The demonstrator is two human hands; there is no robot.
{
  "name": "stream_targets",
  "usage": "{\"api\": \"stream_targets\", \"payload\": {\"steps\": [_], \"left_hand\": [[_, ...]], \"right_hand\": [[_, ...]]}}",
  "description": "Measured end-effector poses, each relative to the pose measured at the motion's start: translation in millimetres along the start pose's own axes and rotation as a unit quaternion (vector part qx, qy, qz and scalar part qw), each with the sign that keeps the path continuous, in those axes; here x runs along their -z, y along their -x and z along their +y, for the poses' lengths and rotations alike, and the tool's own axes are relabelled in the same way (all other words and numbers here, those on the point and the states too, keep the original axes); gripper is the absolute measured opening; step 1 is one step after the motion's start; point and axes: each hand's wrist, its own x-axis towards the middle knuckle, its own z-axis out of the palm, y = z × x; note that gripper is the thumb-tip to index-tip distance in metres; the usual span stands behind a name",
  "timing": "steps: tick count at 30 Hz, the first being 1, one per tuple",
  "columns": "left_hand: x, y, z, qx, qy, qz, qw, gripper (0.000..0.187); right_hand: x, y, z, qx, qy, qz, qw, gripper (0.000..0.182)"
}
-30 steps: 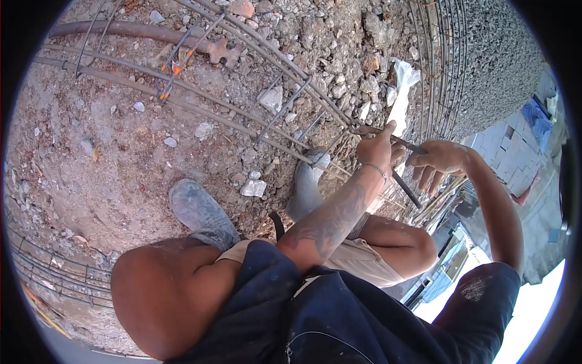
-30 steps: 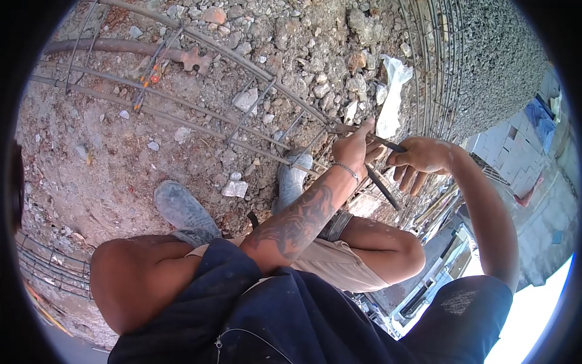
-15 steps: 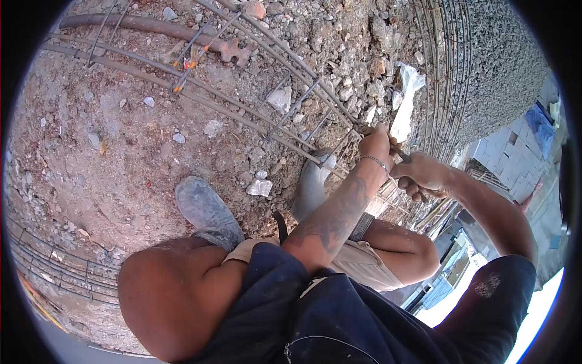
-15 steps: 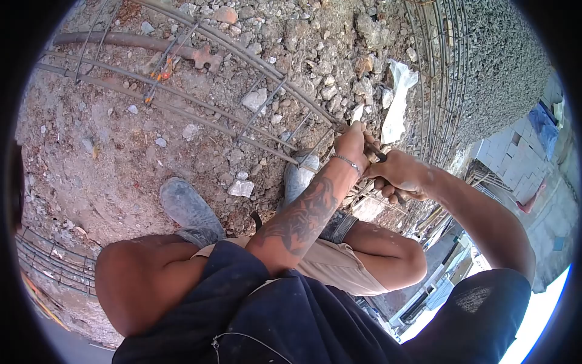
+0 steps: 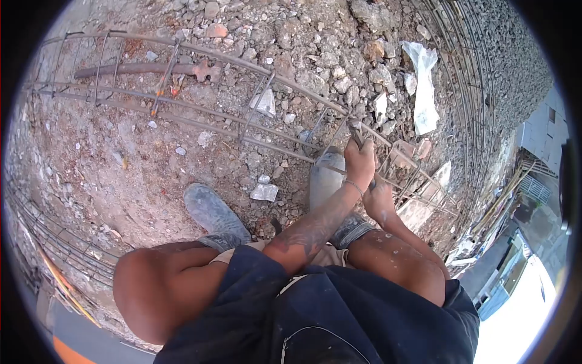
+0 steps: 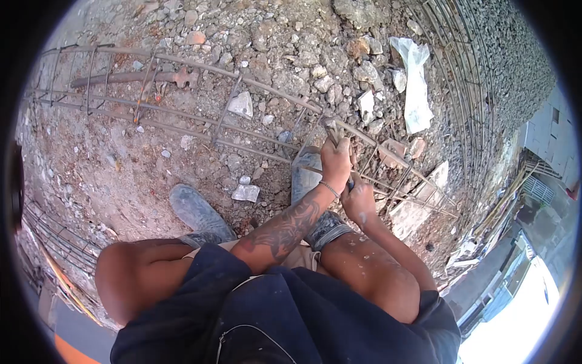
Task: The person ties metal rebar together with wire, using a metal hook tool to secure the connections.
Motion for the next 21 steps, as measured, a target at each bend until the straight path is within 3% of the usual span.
{"api": "stream_targets", "payload": {"steps": [2,3,4,5,8,10,11,13,16,17,19,21], "left_hand": [[-18,13,-3,-0.118,-0.19,0.133,0.965,0.029],[-29,27,-4,-0.125,-0.258,0.178,0.941,0.041],[-33,41,11,-0.19,-0.322,0.216,0.902,0.044],[-33,45,22,-0.24,-0.335,0.237,0.88,0.044],[-4,36,66,-0.358,-0.352,0.299,0.811,0.04],[33,7,83,-0.26,-0.352,0.208,0.875,0.035],[43,-1,88,-0.267,-0.369,0.199,0.868,0.035],[51,-10,89,-0.225,-0.469,0.051,0.853,0.025],[62,-27,67,-0.252,-0.446,0.015,0.859,0.019],[64,-25,73,-0.159,-0.377,-0.017,0.912,0.019],[59,-13,84,-0.137,-0.369,-0.021,0.919,0.02],[62,-10,87,-0.117,-0.35,-0.034,0.929,0.022]], "right_hand": [[22,-2,15,-0.063,0.087,-0.036,0.994,0.024],[28,-2,24,-0.051,0.134,-0.049,0.988,0.026],[33,-4,30,-0.037,0.185,-0.063,0.98,0.029],[33,-1,24,-0.043,0.152,-0.041,0.987,0.033],[6,-9,23,-0.126,0.185,-0.091,0.971,0.03],[17,-16,12,-0.114,0.149,-0.091,0.978,0.028],[28,-18,7,-0.093,0.135,-0.093,0.982,0.026],[38,-20,6,-0.07,0.108,-0.078,0.989,0.022],[31,-8,11,-0.023,0.044,-0.059,0.997,0.022],[25,3,16,0.029,0.017,-0.025,0.999,0.026],[14,19,18,0.056,-0.015,0.021,0.998,0.03],[-11,34,39,0.081,-0.058,0.054,0.994,0.047]]}}
